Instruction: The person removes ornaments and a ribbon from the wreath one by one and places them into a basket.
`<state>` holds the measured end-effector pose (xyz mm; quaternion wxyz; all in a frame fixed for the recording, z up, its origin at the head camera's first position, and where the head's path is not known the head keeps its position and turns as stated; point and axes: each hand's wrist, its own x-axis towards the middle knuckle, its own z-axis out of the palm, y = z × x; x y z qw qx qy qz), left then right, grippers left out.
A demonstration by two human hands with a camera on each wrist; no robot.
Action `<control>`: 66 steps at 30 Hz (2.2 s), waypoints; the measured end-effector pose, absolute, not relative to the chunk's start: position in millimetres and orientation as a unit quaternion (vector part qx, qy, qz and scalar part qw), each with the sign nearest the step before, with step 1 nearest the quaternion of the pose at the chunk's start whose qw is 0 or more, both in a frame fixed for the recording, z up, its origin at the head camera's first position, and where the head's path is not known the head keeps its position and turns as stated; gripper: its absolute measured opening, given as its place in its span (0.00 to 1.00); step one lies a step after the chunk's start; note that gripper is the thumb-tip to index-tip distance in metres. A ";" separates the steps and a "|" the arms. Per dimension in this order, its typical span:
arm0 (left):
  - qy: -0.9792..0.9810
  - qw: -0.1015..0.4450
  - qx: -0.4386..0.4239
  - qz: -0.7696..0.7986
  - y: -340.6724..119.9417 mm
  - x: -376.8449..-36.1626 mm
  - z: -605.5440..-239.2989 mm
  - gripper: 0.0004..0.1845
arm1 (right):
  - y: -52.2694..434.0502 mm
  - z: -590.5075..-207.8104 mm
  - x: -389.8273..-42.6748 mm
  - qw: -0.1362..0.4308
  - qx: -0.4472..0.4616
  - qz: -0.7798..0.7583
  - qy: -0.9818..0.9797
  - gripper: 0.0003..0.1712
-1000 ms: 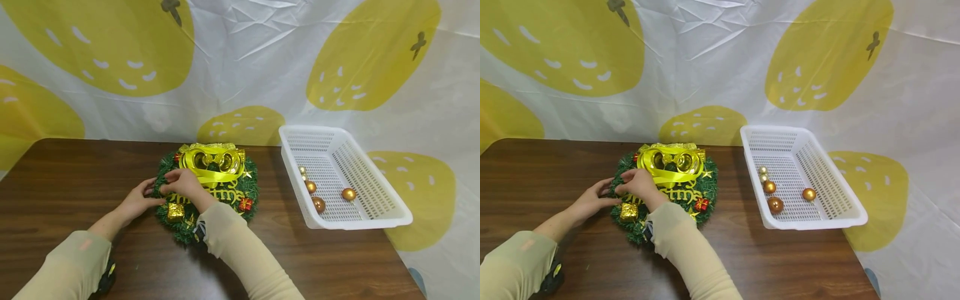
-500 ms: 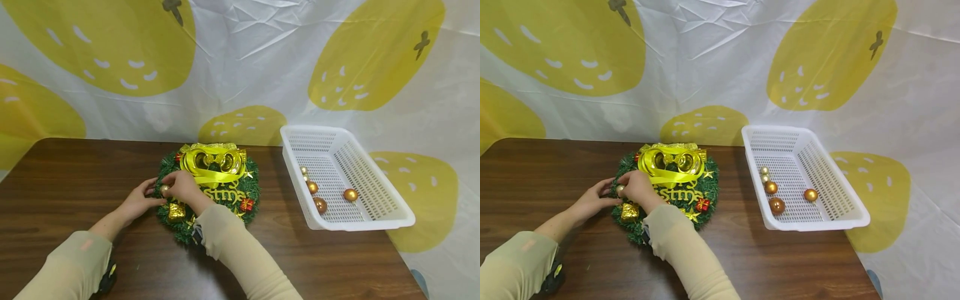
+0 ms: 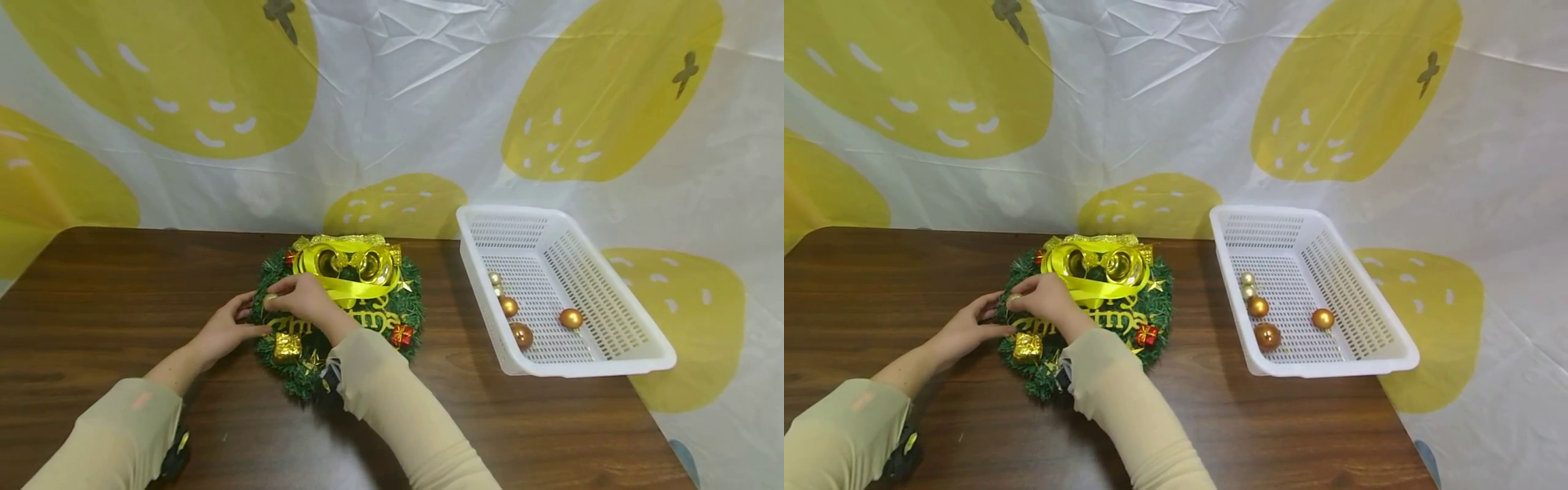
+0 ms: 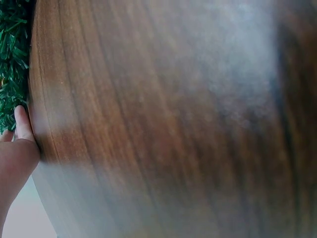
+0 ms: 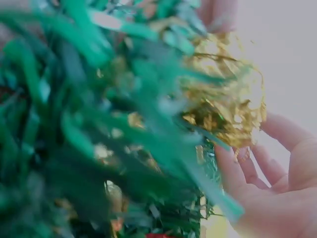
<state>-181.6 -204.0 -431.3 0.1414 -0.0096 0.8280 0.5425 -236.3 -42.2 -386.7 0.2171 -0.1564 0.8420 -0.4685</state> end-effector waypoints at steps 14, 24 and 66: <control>0.831 0.139 -0.013 0.539 -203.8 -180.9 -431.1 0.50 | -28.8 -369.8 -241.1 0.208 -0.120 -0.585 0.775 0.18; 0.831 0.141 -0.010 0.538 -203.4 -181.9 -431.9 0.50 | -21.1 -360.6 -240.2 0.202 -0.118 -0.596 0.768 0.20; 0.844 0.145 -0.011 0.517 -203.9 -182.4 -431.2 0.47 | 64.7 -284.8 -261.8 0.101 -0.101 -0.600 0.787 0.18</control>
